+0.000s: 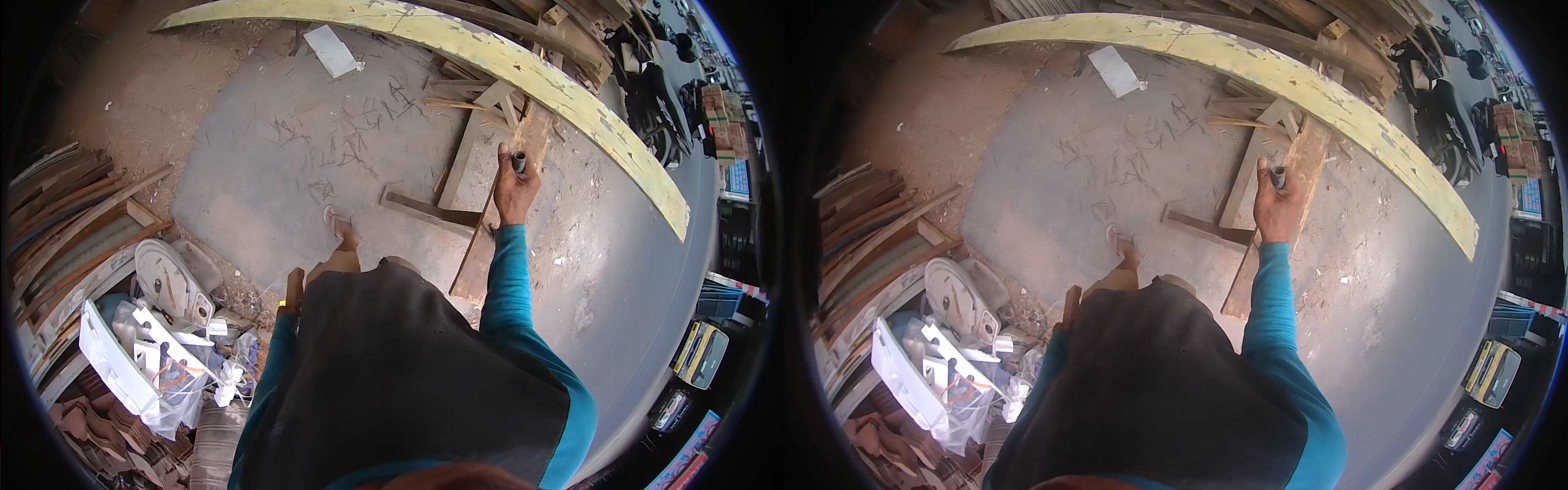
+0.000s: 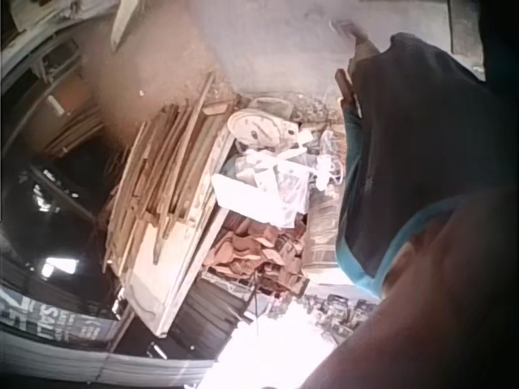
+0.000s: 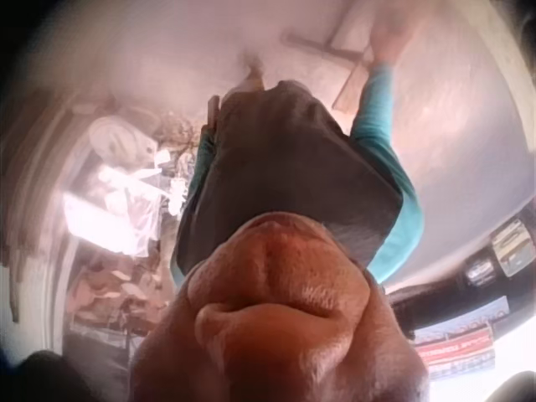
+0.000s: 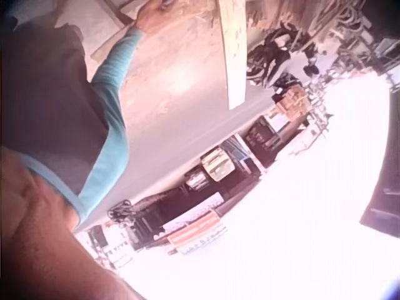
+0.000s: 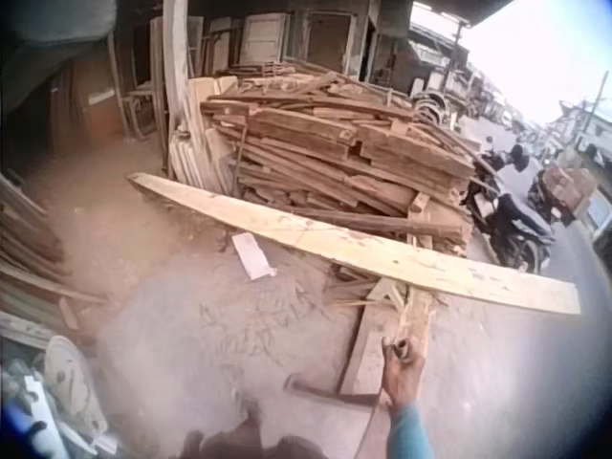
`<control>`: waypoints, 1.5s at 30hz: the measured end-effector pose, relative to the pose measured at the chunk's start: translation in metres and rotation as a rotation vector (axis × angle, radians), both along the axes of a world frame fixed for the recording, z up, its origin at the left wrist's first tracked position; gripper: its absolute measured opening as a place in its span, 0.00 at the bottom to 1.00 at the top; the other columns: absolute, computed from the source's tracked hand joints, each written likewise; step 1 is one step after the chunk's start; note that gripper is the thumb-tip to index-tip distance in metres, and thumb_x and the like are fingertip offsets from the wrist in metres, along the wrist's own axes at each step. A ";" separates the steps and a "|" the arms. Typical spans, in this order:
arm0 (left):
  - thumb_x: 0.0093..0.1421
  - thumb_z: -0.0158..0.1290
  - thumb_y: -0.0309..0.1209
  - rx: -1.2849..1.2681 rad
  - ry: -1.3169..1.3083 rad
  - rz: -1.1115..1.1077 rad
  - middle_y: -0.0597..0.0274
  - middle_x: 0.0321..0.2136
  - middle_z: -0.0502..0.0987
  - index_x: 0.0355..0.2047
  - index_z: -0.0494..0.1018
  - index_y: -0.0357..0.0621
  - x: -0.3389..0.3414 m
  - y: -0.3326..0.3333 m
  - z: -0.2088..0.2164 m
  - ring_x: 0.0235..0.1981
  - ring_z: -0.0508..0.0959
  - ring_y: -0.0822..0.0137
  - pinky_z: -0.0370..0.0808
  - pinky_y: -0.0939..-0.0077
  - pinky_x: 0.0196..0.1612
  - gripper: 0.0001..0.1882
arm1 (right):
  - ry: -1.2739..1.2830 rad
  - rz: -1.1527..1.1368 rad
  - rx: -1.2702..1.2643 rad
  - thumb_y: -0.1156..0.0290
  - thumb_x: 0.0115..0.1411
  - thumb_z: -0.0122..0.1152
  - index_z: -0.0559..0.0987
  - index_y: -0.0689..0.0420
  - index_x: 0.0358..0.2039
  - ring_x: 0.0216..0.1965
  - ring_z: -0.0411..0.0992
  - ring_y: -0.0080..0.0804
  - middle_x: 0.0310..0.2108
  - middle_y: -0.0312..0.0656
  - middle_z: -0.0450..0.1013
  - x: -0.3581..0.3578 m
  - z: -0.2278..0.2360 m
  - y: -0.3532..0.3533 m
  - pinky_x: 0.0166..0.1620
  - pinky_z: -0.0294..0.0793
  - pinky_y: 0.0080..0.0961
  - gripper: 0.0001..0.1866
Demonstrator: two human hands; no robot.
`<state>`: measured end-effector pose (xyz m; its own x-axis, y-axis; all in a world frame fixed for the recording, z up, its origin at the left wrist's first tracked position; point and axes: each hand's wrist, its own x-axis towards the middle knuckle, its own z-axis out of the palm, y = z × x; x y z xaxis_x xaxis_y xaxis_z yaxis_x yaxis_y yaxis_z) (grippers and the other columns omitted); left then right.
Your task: The person uses a hammer to remove nails from a long wooden board and several smaller wooden blocks, placing the boards on a wooden workbench to leverage the hammer.
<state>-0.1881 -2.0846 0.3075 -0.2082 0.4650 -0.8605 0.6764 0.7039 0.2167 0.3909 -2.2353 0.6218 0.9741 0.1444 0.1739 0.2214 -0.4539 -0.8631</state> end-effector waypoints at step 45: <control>0.53 0.66 0.49 -0.193 -0.006 0.190 0.64 0.22 0.73 0.36 0.73 0.39 0.412 0.178 0.047 0.20 0.73 0.70 0.72 0.72 0.22 0.25 | -0.065 0.849 -0.308 0.48 0.61 0.61 0.78 0.65 0.39 0.41 0.75 0.62 0.36 0.62 0.77 0.470 -0.139 0.632 0.43 0.74 0.46 0.27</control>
<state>0.2240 -1.9064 0.3542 -0.2706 0.2453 -0.9309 0.5271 0.8469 0.0699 0.8613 -1.6030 0.4825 0.5081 0.8592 0.0601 0.6312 -0.3240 -0.7047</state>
